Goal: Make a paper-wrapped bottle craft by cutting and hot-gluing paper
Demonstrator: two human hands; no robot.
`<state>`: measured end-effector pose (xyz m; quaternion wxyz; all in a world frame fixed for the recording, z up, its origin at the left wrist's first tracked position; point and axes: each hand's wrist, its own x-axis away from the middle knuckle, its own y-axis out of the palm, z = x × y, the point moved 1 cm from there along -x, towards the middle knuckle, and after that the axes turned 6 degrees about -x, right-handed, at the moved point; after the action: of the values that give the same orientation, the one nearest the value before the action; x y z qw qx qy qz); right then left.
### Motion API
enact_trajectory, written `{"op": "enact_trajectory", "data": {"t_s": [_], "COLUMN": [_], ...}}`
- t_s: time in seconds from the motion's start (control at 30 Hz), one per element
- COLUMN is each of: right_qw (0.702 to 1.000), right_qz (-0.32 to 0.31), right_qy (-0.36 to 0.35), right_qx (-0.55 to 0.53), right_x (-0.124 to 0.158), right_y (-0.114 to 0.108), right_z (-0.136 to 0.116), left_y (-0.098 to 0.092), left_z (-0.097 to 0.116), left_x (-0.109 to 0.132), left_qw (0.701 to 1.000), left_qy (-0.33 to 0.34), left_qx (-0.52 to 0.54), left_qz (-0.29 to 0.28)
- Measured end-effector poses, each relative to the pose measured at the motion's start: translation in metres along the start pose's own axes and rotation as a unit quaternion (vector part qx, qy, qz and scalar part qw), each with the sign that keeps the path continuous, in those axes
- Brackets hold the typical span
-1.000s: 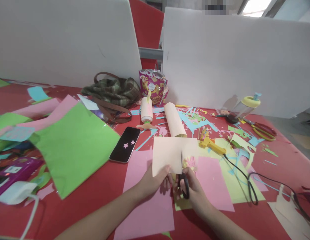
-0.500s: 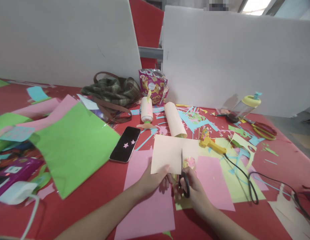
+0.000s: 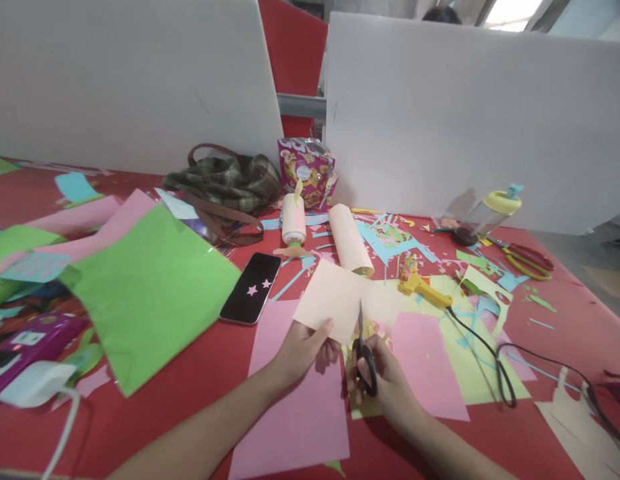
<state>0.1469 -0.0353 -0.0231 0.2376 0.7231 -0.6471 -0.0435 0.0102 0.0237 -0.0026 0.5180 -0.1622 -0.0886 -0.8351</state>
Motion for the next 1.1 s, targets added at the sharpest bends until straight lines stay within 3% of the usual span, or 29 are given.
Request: {"op": "enact_trajectory", "data": {"t_s": [0.17, 0.47, 0.67, 0.9, 1.1], "right_qw": [0.999, 1.000, 0.999, 0.999, 0.999], "right_qz": [-0.029, -0.020, -0.033, -0.024, -0.005], "right_qy": [0.010, -0.005, -0.025, 0.001, 0.011], "right_qx": [-0.014, -0.020, 0.010, -0.021, -0.032], "right_x": [0.002, 0.002, 0.005, 0.005, 0.005], "right_y": [0.000, -0.006, -0.005, -0.001, -0.001], "right_z": [0.001, 0.010, 0.004, 0.002, 0.003], "left_y": [0.002, 0.005, 0.007, 0.005, 0.002], "left_z": [0.004, 0.013, 0.007, 0.001, -0.004], "left_x": [0.006, 0.012, 0.012, 0.009, 0.004], "left_qw": [0.997, 0.993, 0.994, 0.995, 0.999], "left_qy": [-0.063, -0.111, -0.099, -0.084, -0.046], "left_qx": [-0.046, -0.048, -0.030, -0.022, -0.021], "left_qz": [-0.009, -0.014, -0.030, -0.048, -0.018]}}
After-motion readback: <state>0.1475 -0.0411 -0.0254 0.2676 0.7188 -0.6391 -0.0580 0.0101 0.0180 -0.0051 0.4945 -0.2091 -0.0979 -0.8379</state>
